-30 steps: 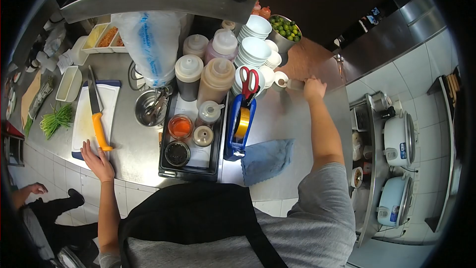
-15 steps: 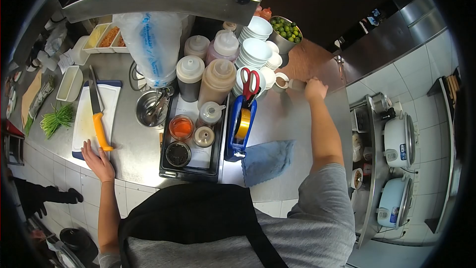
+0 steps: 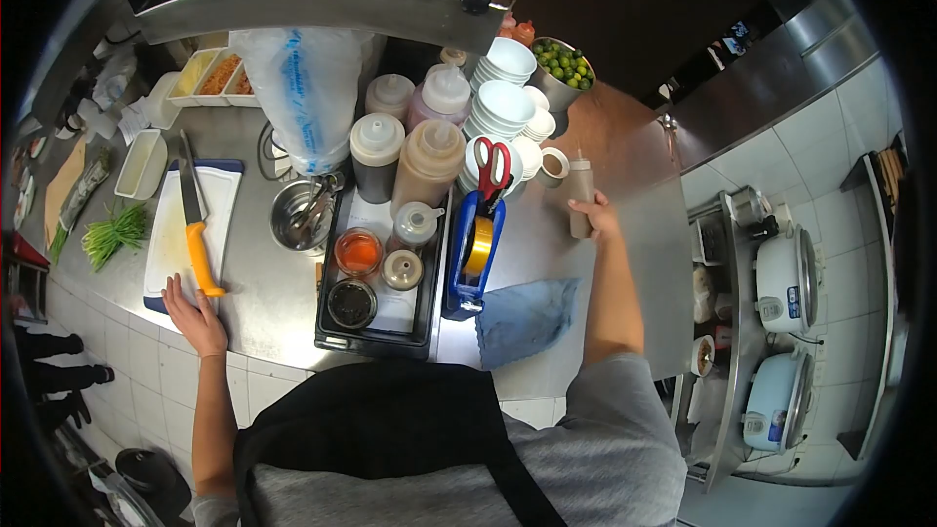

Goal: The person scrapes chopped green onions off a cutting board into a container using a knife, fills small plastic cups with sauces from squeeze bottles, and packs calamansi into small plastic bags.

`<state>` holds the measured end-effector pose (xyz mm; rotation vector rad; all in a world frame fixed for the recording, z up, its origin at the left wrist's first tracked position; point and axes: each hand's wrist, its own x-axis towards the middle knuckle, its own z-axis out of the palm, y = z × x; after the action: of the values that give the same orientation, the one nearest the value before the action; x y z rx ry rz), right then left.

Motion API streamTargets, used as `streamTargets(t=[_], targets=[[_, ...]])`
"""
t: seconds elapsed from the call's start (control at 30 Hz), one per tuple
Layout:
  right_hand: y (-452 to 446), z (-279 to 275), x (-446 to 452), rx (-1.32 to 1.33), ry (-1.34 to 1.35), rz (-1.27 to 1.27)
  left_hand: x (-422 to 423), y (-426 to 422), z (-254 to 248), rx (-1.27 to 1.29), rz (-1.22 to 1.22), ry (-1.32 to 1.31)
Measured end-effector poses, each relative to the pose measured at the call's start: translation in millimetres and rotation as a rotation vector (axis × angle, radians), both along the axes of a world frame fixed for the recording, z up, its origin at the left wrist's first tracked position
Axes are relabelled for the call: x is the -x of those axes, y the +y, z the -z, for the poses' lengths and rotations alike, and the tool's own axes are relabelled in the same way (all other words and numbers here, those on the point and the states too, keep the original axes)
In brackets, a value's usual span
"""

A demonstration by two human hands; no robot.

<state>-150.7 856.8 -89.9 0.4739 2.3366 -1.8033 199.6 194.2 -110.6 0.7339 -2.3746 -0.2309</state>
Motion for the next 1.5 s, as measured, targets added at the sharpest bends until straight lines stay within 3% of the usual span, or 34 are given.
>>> streamTargets(t=[0.13, 0.4, 0.5, 0.57, 0.63, 0.7, 0.77, 0.83, 1.0, 1.1, 1.27, 1.43, 1.5], targets=[[-49, -7, -34, 0.331, 0.234, -0.034, 0, -2, 2, 0.001, -0.004, 0.003], [-118, -4, -66, 0.298, 0.468, -0.082, 1, 2, -2, -0.022, -0.03, -0.005], [-109, -2, -68, 0.006, 0.466, -0.108, -1, 4, -3, -0.04, -0.033, -0.01], [-95, -23, -75, -0.223, 0.53, 0.01, 0, 4, -4, -0.051, -0.037, 0.0], [-107, -79, -81, -0.426, 0.738, 0.211, 1, 5, -7, -0.061, -0.047, -0.008], [-137, -146, -88, -0.419, 0.931, 0.154, 0, 5, -5, -0.061, -0.037, -0.013], [-169, -193, -76, -0.241, 0.948, -0.327, 0, 7, -8, -0.059, -0.032, -0.003], [-206, -219, -55, -0.133, 0.7, -0.731, -1, 7, -8, -0.059, -0.027, 0.002], [-266, -231, 2, -0.371, 0.428, -1.252, 1, 10, -11, -0.082, -0.052, 0.015], [-279, -213, 17, -0.339, 0.508, -1.275, 0, 9, -11, -0.082, -0.058, 0.012], [-260, -184, 16, -0.196, 0.556, -0.991, 0, 10, -11, -0.08, -0.069, 0.011], [-241, -241, 11, -0.082, 0.814, -0.753, 0, 10, -12, -0.097, -0.066, 0.014], [-226, -269, 11, 0.151, 0.69, -0.625, 0, 10, -13, -0.093, -0.071, -0.005]])
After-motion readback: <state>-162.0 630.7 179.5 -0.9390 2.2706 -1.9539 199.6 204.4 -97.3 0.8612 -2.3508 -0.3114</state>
